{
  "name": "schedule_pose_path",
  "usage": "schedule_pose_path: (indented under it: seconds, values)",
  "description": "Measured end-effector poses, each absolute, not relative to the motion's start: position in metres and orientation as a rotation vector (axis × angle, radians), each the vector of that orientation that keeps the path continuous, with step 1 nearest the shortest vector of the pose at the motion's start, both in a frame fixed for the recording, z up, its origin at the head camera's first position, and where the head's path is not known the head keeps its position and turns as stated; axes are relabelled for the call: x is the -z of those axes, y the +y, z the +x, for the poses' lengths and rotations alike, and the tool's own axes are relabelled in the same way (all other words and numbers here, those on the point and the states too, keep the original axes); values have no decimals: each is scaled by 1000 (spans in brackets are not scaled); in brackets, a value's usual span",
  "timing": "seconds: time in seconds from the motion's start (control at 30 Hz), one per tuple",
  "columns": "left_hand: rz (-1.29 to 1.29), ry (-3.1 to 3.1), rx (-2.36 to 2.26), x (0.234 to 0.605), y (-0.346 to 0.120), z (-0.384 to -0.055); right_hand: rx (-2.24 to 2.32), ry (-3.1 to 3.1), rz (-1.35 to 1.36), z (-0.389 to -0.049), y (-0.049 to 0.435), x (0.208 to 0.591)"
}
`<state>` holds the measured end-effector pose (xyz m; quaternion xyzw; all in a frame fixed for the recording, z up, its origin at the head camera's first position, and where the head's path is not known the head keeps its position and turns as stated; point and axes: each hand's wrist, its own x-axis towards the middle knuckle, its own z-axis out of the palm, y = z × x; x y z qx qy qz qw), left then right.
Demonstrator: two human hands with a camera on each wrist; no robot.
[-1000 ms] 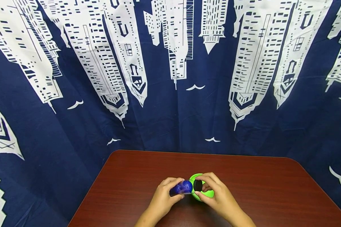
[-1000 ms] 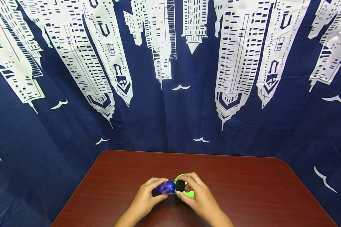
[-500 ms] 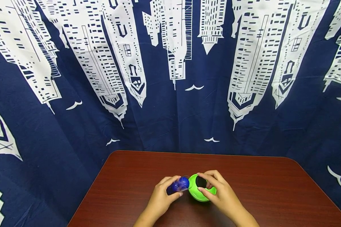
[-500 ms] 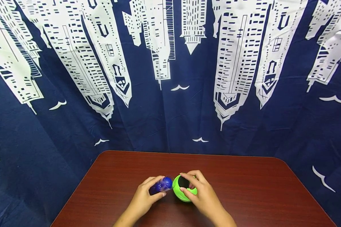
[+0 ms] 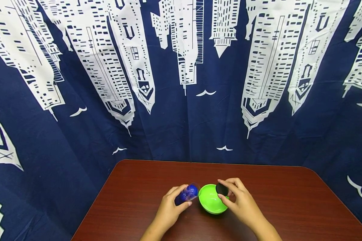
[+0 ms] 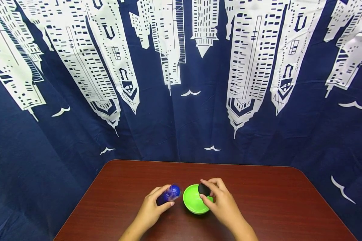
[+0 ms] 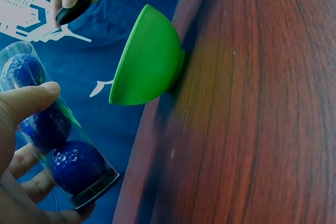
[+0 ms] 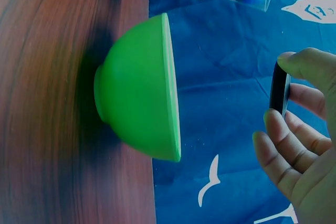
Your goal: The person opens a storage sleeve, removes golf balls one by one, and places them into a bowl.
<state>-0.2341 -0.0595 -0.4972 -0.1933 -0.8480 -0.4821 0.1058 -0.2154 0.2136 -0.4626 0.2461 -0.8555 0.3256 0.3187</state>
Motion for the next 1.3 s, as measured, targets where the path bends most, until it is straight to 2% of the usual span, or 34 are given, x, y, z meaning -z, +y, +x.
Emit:
schedule_pose_path:
  seconds: [0.7,1.3]
  values:
    - [-524,-2490,1442,496,-65,-236,-819,-2548,158,-220,240,463]
    - [-521,-2507,1454,495,-66,-236,-734,-2873,6,-231,256,488]
